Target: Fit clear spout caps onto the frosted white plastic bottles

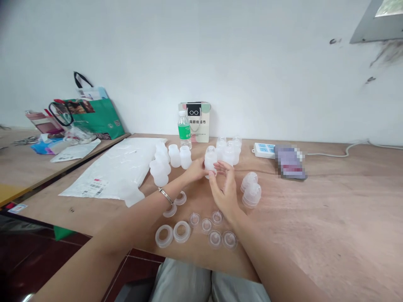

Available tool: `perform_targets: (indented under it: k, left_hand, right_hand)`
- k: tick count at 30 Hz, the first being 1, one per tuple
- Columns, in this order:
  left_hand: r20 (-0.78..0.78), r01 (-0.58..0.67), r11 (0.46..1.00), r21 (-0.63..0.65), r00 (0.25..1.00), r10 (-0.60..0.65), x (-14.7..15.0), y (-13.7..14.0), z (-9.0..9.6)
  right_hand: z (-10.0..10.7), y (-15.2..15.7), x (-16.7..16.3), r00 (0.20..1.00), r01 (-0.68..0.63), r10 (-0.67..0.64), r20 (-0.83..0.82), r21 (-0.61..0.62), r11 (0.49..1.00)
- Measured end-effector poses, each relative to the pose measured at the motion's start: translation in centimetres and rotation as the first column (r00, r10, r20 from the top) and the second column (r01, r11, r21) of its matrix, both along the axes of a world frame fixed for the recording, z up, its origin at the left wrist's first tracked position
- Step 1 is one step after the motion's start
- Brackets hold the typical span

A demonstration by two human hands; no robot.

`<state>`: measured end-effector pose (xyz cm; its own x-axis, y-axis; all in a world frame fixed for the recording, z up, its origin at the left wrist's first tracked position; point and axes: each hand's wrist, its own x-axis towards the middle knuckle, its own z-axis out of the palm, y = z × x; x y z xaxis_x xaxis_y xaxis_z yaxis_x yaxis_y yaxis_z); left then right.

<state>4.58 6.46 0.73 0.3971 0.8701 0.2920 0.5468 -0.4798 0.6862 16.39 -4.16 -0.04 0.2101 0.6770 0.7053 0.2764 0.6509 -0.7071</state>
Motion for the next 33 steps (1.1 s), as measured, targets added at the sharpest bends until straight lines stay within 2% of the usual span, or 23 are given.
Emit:
perform_targets:
  k: [5,8,13,14,16,18,20,22,24,26,29,33]
  left_hand:
    - [-0.044,-0.127,0.992,-0.009,0.991,0.126,2.0,1.5,-0.4]
    - [-0.073,-0.136,0.991,-0.013,0.988,0.135,1.9,1.4,-0.1]
    - [-0.090,-0.093,0.996,0.015,0.991,0.094,-1.4,-1.2,2.8]
    - [-0.091,-0.061,0.998,0.014,0.994,0.062,-2.5,-2.0,3.5]
    - [-0.137,0.075,0.996,-0.038,0.987,-0.080,-5.0,-3.9,4.7]
    - [-0.262,0.153,0.977,-0.150,0.947,-0.188,-7.2,-6.0,5.6]
    - [-0.423,0.142,0.969,-0.201,0.880,-0.216,-8.8,-7.8,5.9]
    - [-0.558,0.142,0.973,-0.183,0.799,-0.221,-9.4,-9.1,5.7]
    - [-0.648,0.138,0.980,-0.143,0.735,-0.198,-9.4,-9.8,5.1]
    - [-0.680,0.123,0.986,-0.114,0.714,-0.168,-8.9,-9.9,4.3]
    - [-0.677,0.124,0.987,-0.104,0.718,-0.162,-8.3,-9.5,3.4]
    - [-0.651,0.157,0.986,-0.058,0.742,-0.157,-7.8,-8.7,3.4]
  right_hand:
    - [-0.3,0.2,0.2,1.000,0.007,-0.007,0.011,-0.010,1.000]
    - [-0.4,0.2,0.1,0.999,0.001,0.000,0.038,-0.029,1.000]
    - [0.1,-0.2,-0.1,0.991,-0.007,0.021,0.131,-0.107,0.994]
    - [0.4,-0.3,-0.1,0.986,-0.005,0.027,0.163,-0.134,0.991]
    - [0.9,-0.5,-0.1,0.966,-0.016,0.067,0.251,-0.200,0.980]
    - [1.6,-0.9,0.0,0.907,-0.092,0.198,0.372,-0.283,0.955]
    - [2.2,-1.3,0.2,0.774,-0.214,0.403,0.488,-0.398,0.892]
    - [2.6,-1.6,0.5,0.606,-0.290,0.571,0.555,-0.513,0.807]
    - [2.5,-1.8,0.8,0.495,-0.295,0.649,0.578,-0.591,0.751]
    - [2.0,-1.7,1.0,0.451,-0.274,0.678,0.580,-0.633,0.724]
    - [1.1,-1.4,1.1,0.432,-0.276,0.699,0.569,-0.655,0.704]
    - [1.0,-1.2,1.0,0.471,-0.369,0.719,0.511,-0.627,0.686]
